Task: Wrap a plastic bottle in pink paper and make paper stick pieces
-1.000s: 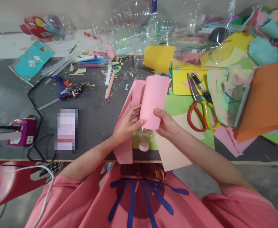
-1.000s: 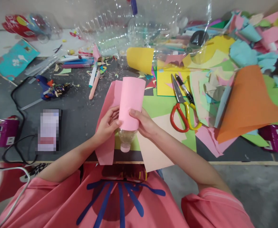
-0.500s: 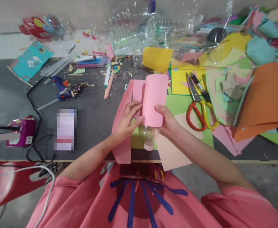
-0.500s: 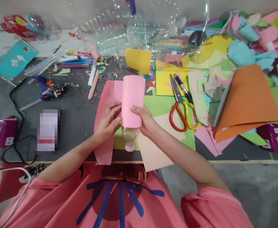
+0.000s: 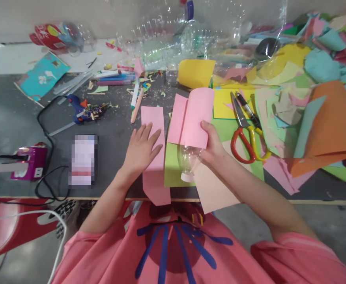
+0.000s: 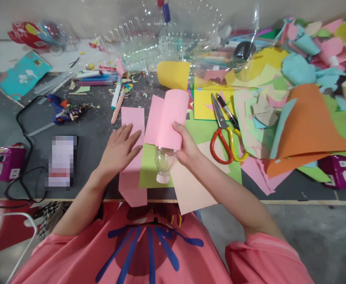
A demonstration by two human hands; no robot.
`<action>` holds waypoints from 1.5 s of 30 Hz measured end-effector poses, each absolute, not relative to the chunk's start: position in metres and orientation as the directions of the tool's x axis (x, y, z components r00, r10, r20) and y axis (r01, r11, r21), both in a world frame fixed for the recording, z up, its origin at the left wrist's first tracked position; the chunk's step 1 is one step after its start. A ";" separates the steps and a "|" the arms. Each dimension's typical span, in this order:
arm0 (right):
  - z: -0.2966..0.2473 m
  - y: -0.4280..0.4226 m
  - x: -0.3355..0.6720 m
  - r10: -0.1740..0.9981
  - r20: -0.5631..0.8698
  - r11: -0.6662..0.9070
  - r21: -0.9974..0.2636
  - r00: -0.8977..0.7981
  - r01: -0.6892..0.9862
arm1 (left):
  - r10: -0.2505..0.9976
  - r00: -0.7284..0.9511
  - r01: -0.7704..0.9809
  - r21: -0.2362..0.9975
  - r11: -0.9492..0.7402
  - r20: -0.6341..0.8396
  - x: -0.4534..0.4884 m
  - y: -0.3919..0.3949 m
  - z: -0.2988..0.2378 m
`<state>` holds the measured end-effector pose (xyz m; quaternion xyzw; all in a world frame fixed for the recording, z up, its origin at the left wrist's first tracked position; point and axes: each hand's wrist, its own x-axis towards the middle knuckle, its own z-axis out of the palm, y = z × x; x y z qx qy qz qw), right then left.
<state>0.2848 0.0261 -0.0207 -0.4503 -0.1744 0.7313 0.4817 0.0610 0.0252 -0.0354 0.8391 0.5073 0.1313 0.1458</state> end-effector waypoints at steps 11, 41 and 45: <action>-0.018 0.027 0.281 0.884 -0.447 -0.441 -0.698 -0.138 -0.565 | 0.793 0.603 0.482 0.749 -0.454 0.092 0.098 0.027 -0.035; -0.027 0.026 0.280 0.828 -0.481 -0.545 -0.564 -0.289 -0.621 | 0.977 0.094 0.993 0.084 -0.079 -0.189 -0.140 0.171 0.020; -0.029 0.026 0.280 0.834 -0.465 -0.538 -0.570 -0.295 -0.621 | 0.959 0.197 0.973 0.159 -0.166 -0.203 -0.145 0.178 0.019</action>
